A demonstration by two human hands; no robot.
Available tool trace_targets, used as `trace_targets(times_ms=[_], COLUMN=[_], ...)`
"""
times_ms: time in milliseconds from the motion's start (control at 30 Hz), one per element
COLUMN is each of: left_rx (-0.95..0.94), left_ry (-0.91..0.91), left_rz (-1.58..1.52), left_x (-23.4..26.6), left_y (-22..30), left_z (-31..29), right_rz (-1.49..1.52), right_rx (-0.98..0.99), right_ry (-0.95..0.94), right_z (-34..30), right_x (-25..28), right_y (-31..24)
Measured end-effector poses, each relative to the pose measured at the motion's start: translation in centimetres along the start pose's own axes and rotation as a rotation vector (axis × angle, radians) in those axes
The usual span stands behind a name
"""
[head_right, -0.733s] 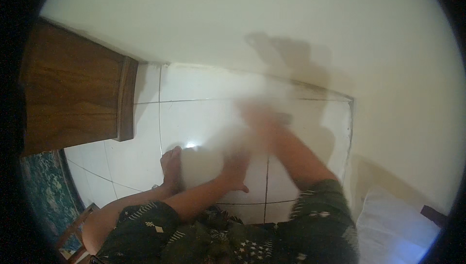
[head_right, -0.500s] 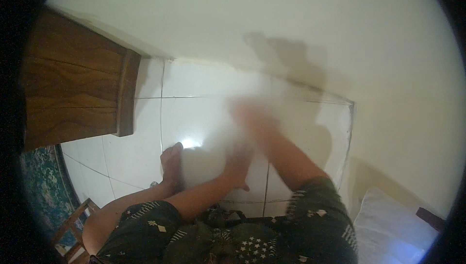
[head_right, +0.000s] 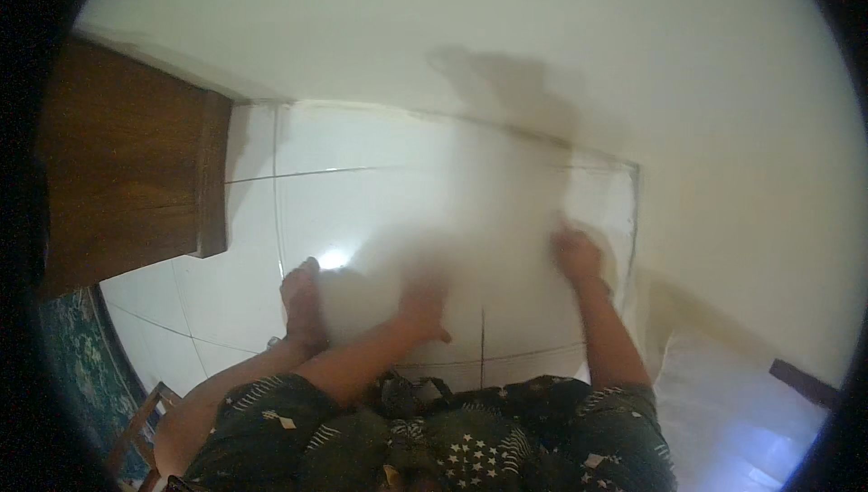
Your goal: The person cleans the floor by first scraping the grout lines between tiles with a small scraper, then using a piece of cloth to wipe the surface, and finally sweeping the area with a broom.
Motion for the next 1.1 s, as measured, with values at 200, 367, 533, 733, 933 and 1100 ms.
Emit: trace_targets(times_ms=[200, 367, 533, 733, 933, 1100], left_rx=[0.040, 0.125, 0.088, 0.148, 0.117, 0.111], left_ry=[0.006, 0.003, 0.053, 0.050, 0.058, 0.082], left_rz=[0.060, 0.141, 0.161, 0.168, 0.148, 0.138], left_x=[1.8, 3.1, 2.7, 3.5, 3.2, 2.8], left_y=[0.2, 1.5, 2.3, 2.3, 2.9, 2.2], left_z=[-0.6, -1.0, -0.5, -1.2, -0.8, -0.6], right_rz=[-0.115, 0.019, 0.139, 0.029, 0.089, 0.166], right_rx=[0.119, -0.028, -0.325, 0.232, -0.245, -0.098], right_ry=[-0.343, 0.063, 0.031, 0.298, 0.073, 0.144], right_z=[-10.1, -6.4, 4.1, -8.6, 2.1, -1.0], right_x=[-1.3, -2.2, 2.5, -2.0, 1.4, -3.2], right_y=[-9.1, -5.1, -7.6, -6.0, -4.1, -3.3])
Point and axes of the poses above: each hand's wrist, its own z-axis towards the middle knuckle, its own x-axis out of the back of the hand, y = z × x, the point moved 3 cm from there along z, towards the middle knuckle, and after that the axes turned 8 degrees about x, right-handed, at the moved point
